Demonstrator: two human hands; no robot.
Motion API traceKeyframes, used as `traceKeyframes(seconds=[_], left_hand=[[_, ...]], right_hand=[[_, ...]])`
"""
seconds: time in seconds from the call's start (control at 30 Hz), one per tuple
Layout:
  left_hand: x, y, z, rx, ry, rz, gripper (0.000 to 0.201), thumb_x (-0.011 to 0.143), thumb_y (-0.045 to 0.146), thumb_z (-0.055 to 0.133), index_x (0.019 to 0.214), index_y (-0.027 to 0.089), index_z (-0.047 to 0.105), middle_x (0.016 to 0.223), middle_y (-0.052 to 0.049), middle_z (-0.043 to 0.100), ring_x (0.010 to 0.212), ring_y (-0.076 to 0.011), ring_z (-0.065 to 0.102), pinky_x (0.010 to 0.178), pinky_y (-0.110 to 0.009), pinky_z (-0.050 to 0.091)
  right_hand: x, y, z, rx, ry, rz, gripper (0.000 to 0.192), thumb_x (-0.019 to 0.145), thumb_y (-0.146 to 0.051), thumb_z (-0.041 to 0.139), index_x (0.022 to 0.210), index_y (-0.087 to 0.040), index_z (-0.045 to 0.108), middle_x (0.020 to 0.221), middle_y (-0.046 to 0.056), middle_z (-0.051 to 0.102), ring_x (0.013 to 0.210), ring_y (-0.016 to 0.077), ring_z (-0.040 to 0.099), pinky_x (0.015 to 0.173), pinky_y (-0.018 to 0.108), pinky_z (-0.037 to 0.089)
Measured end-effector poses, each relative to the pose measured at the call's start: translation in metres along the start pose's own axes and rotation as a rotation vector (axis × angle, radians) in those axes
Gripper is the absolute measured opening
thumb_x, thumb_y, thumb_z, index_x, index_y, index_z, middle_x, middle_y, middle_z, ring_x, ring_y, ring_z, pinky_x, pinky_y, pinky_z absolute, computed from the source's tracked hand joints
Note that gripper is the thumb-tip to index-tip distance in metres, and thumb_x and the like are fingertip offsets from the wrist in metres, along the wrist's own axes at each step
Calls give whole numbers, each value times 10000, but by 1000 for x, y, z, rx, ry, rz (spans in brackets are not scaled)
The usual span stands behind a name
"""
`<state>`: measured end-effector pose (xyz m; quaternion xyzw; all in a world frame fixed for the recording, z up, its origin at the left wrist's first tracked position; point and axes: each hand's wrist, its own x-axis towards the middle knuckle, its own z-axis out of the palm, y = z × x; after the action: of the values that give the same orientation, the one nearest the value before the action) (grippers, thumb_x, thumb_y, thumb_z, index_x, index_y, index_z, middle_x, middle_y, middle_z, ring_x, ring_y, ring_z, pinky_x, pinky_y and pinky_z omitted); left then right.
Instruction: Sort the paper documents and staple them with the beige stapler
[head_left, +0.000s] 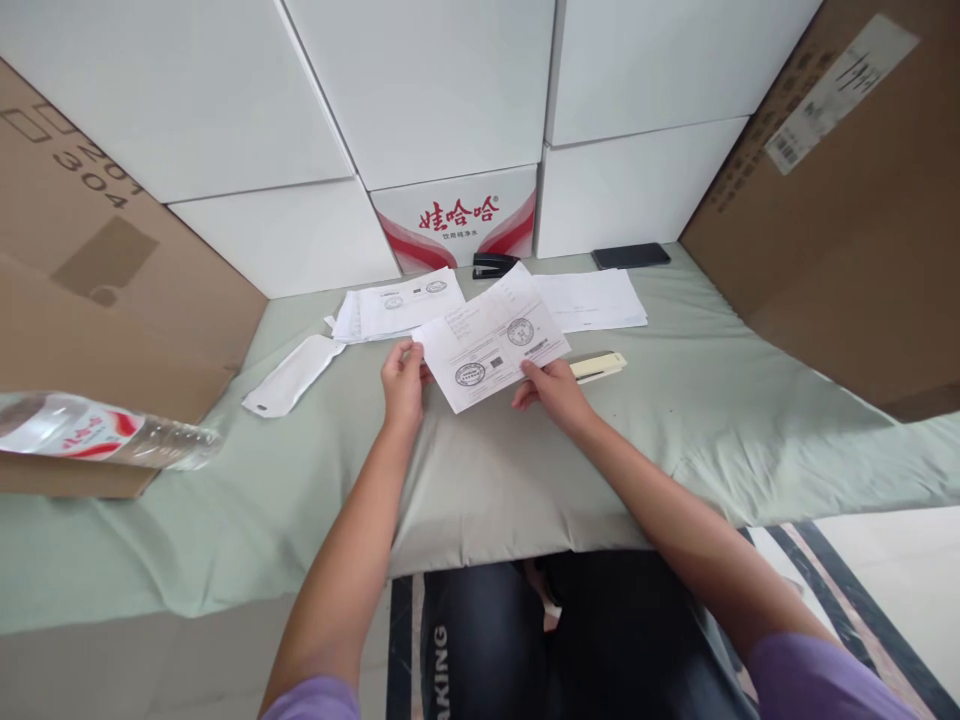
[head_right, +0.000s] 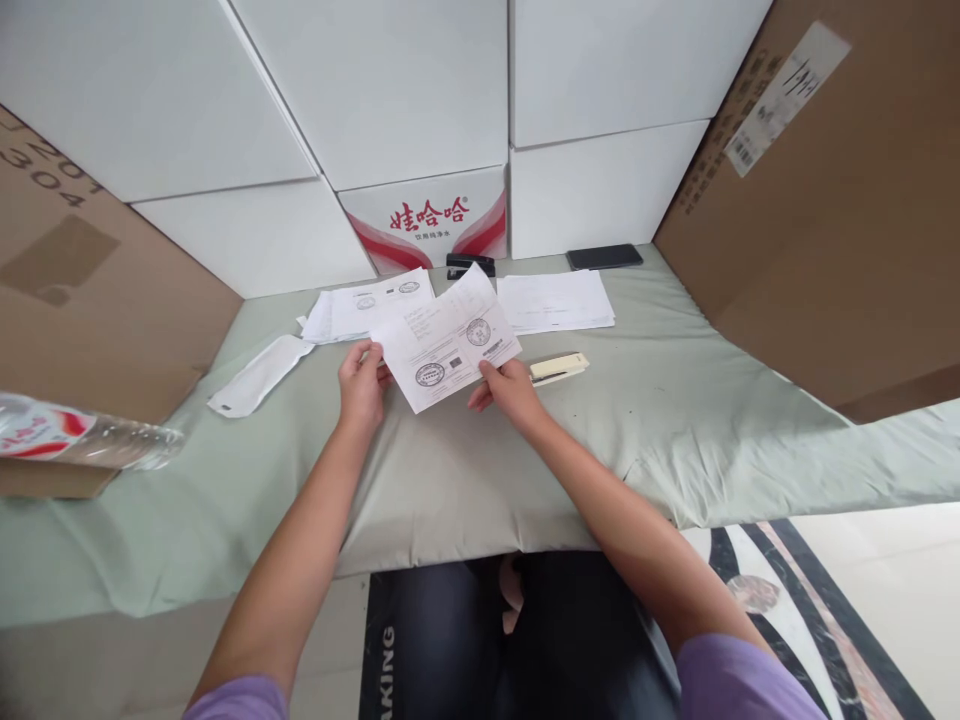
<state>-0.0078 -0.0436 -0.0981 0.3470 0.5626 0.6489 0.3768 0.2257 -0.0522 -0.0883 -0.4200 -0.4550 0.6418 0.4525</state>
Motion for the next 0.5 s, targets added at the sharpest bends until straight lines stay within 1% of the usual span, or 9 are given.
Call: traceKeyframes(seconds=[0.07,0.17,0.27,0.33,0.4,0.47,0.5], left_hand=[[-1,0,1,-4,-19,-16,412,733,523,717,947,192,598,805,-33,712,689,-173,705,556,-238,506],[-3,-2,4,-7,-79,-37,363,694,477,736,858,193,580,750,-17,693,693,-185,701,585,-270,543],[-5,-4,5,42,-198,-73,338,662,449,753,785,195,567,725,-20,686,692,-205,704,563,-278,534],[-6,-5,6,97,-302,-104,351,663,468,758,796,191,588,772,-45,715,708,-224,720,545,-272,512],[-7,-6,5,149,-384,-118,385,685,499,757,862,183,628,846,-71,744,740,-230,736,553,-264,503],[-8,-6,5,189,-429,-114,414,720,524,743,925,175,654,884,-83,756,758,-218,740,574,-256,506],[-8,-6,4,202,-441,-109,419,739,529,730,946,172,661,890,-85,758,761,-210,739,585,-253,507]], right_hand=[[0,-2,-1,55,22,-12,345,808,-489,728,917,-180,619,633,43,702,483,183,653,445,298,544],[1,-6,-4,137,87,-49,341,800,-482,739,908,-192,596,716,43,727,475,162,639,436,291,533],[4,-11,-9,185,144,-78,304,808,-447,729,900,-196,583,720,29,724,462,149,623,416,275,511],[5,-15,-13,191,156,-78,285,816,-433,717,886,-196,574,680,15,702,446,148,611,397,269,499],[6,-19,-20,182,188,-82,282,826,-433,708,864,-202,551,599,-15,647,423,147,595,381,260,488],[8,-28,-32,176,265,-120,299,837,-443,702,847,-210,515,549,-51,580,408,141,591,373,244,486],[10,-34,-40,174,315,-158,309,845,-449,696,845,-213,496,561,-61,567,419,140,608,376,235,490]])
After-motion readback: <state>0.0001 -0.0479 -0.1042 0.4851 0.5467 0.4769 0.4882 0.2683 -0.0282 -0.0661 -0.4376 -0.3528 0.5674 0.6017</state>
